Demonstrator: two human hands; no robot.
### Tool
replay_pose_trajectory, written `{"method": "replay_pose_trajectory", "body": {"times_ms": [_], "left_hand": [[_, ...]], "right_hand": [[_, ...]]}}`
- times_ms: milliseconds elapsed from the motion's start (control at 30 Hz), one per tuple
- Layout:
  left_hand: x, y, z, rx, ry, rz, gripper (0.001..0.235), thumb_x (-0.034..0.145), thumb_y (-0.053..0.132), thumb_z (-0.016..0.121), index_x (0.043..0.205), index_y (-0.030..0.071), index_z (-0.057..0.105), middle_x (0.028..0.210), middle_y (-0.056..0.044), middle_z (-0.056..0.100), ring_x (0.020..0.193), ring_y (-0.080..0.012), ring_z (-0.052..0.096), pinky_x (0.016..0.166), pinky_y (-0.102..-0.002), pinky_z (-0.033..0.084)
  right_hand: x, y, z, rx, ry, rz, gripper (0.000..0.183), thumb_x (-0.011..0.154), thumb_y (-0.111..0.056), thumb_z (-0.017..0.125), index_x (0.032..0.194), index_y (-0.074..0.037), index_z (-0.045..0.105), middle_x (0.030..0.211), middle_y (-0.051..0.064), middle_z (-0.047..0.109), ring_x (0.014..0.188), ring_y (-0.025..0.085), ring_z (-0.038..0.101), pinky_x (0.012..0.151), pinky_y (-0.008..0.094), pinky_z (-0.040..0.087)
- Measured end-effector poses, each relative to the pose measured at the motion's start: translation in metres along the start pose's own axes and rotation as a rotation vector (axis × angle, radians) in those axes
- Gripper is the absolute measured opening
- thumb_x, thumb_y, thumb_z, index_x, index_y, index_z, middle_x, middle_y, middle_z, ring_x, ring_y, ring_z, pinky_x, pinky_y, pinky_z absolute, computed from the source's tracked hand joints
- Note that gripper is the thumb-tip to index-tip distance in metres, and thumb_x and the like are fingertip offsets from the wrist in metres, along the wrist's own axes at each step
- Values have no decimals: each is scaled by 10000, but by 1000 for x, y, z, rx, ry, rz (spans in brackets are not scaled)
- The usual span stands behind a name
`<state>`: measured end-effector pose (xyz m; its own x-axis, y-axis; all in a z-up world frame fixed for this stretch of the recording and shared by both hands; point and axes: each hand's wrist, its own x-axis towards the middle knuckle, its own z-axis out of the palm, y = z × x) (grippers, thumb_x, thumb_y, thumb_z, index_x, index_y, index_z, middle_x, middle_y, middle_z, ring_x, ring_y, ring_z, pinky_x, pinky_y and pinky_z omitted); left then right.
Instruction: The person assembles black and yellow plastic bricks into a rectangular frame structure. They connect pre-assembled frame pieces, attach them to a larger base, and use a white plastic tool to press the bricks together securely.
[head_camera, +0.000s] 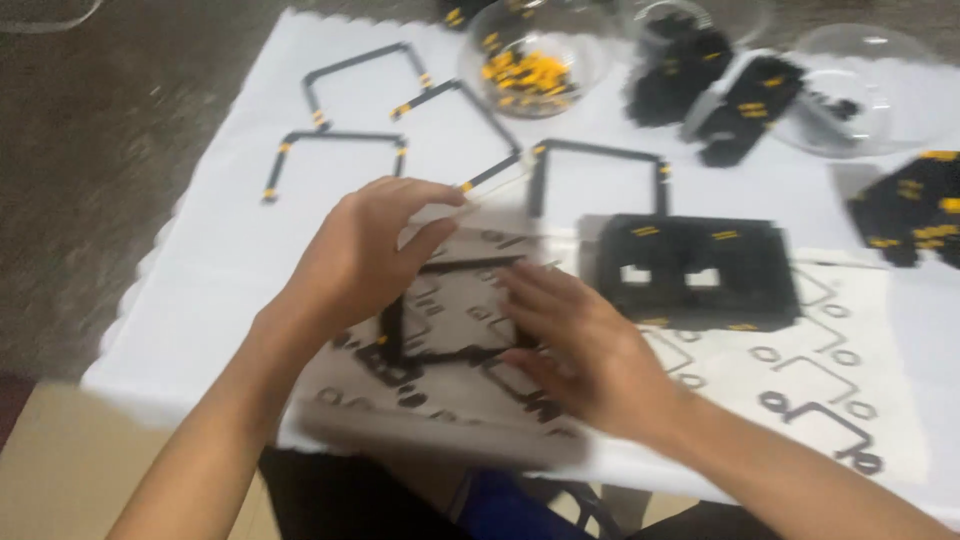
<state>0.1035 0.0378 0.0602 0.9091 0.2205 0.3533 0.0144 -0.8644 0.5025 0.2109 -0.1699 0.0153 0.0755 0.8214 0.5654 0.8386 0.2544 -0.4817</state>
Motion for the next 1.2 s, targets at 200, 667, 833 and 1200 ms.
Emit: {"method": "replay_pose_trajectory", "body": {"times_ms": [200,667,833,1200], "left_hand": [[68,16,47,88,159,558,167,856,9,619,1022,21,634,1013,-92,689,938,-266,634,869,-371,484],[144,57,85,189,-783,-188,123,895,192,550,997,136,511,941,-6,550,798,-132,484,662,-264,410],[131,26,47,280,-575,-162,147,866,145,460,905,87,590,927,-69,621,844,-207,587,731,-365,435],[59,-65,79,741,379,455,302,594,-122,337,811,55,451,707,-68,418,591,-257,412,531,-366,358]], "right_hand": [[-6,0,-2,-668,109,69,411,823,-249,718,1148,-37,586,1293,189,543,1187,359,523,994,566,374],[-16,-5,-4,-919,140,209,363,872,-385,663,1090,-99,617,644,0,539,592,199,493,540,358,349],[-12,-8,-6,-949,143,142,324,894,-437,648,994,-130,631,618,-14,479,586,197,476,505,355,322],[-16,12,27,-110,-32,-111,287,902,-203,615,1107,-4,630,1102,154,655,1007,335,613,872,458,484]]}}
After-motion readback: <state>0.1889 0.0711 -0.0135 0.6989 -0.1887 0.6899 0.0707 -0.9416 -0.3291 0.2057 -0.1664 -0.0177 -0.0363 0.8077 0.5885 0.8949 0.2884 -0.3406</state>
